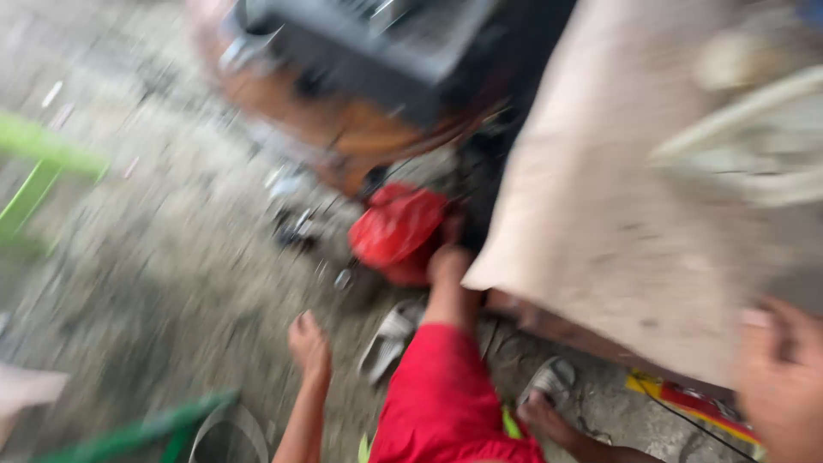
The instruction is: Disassembling an electric fan, repairing the internal wiring, and cleaning the blades.
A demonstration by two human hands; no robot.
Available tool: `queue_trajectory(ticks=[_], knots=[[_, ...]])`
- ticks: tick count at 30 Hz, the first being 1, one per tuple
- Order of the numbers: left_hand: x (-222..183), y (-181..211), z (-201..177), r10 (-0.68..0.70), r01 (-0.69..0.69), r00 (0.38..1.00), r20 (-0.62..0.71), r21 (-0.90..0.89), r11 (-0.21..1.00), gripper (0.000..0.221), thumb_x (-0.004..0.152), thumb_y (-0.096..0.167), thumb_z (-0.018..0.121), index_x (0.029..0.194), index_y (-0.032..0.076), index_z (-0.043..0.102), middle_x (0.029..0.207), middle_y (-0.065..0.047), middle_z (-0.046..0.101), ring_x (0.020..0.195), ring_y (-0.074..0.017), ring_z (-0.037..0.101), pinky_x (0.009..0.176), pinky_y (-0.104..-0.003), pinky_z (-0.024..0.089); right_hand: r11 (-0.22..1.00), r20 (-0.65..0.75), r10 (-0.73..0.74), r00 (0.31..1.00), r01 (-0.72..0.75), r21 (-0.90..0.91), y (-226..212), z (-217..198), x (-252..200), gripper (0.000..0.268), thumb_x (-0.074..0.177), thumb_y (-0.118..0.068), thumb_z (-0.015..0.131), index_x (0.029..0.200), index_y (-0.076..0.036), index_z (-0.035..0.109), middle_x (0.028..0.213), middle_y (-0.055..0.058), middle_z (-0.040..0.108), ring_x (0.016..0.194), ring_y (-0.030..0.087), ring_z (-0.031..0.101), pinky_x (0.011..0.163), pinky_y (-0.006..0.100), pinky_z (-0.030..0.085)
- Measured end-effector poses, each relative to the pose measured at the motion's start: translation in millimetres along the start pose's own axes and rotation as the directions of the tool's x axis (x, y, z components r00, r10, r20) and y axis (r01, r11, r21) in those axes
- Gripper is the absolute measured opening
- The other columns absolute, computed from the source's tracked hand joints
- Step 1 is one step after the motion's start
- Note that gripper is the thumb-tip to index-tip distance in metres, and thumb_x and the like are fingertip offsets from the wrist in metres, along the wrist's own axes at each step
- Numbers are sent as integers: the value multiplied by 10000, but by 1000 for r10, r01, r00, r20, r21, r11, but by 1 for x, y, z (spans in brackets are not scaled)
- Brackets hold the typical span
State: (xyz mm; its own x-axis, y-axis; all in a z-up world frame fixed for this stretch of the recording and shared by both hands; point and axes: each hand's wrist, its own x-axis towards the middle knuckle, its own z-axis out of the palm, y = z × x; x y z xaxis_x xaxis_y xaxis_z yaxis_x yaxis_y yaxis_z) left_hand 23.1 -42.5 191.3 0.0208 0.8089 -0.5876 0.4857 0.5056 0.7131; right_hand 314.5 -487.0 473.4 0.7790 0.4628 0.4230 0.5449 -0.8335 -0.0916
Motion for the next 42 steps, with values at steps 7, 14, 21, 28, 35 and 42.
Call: queue_trajectory(ticks=[7,14,21,28,35,42], knots=[[-190,233,47,963,-759,210,168,-593,269,416,1029,161,520,1386,-50,491,1213,-240,651,1003,-281,722,931,-357,580,998,-135,48,990,-53,-30,-46,-19,8,180,996,-173,665,1141,-114,754,1074,45,767,946,258,706,877,376,532],[-346,374,141,930,-742,-178,320,-665,87,546,967,313,629,1418,24,524,1274,-137,672,1145,-222,662,966,-346,519,984,-200,108,974,-75,163,-48,-26,11,172,966,-187,633,1080,-116,740,1047,9,766,919,210,727,820,358,550],[-383,376,213,818,-833,-297,493,-552,31,432,1039,433,374,826,83,511,750,-76,517,708,-228,516,618,-427,399,955,-129,192,973,-154,254,-46,-28,8,258,989,-277,571,1123,-148,750,1045,18,772,816,268,740,654,404,572],[-373,350,202,818,-836,-374,438,-542,-92,365,1093,277,395,965,30,632,816,-62,508,749,-185,477,603,-357,425,949,-193,162,968,-99,298,-46,-29,2,243,1002,-236,569,1147,-134,735,1033,18,774,831,247,735,669,375,569],[-352,281,184,825,-772,-471,312,-598,-215,293,1102,189,386,1089,19,625,951,-90,534,803,-167,480,675,-281,458,858,-199,256,946,-128,497,-34,-35,-1,303,1025,-222,510,1157,-63,732,1017,54,776,887,215,732,801,340,572],[-357,240,158,740,-835,-515,432,-447,-320,256,1058,217,490,1237,84,617,1223,-126,646,1172,-288,571,1040,-504,457,512,248,557,793,-563,649,-19,-38,-5,409,1010,-366,483,1236,-167,759,804,44,697,633,170,613,531,326,502]])
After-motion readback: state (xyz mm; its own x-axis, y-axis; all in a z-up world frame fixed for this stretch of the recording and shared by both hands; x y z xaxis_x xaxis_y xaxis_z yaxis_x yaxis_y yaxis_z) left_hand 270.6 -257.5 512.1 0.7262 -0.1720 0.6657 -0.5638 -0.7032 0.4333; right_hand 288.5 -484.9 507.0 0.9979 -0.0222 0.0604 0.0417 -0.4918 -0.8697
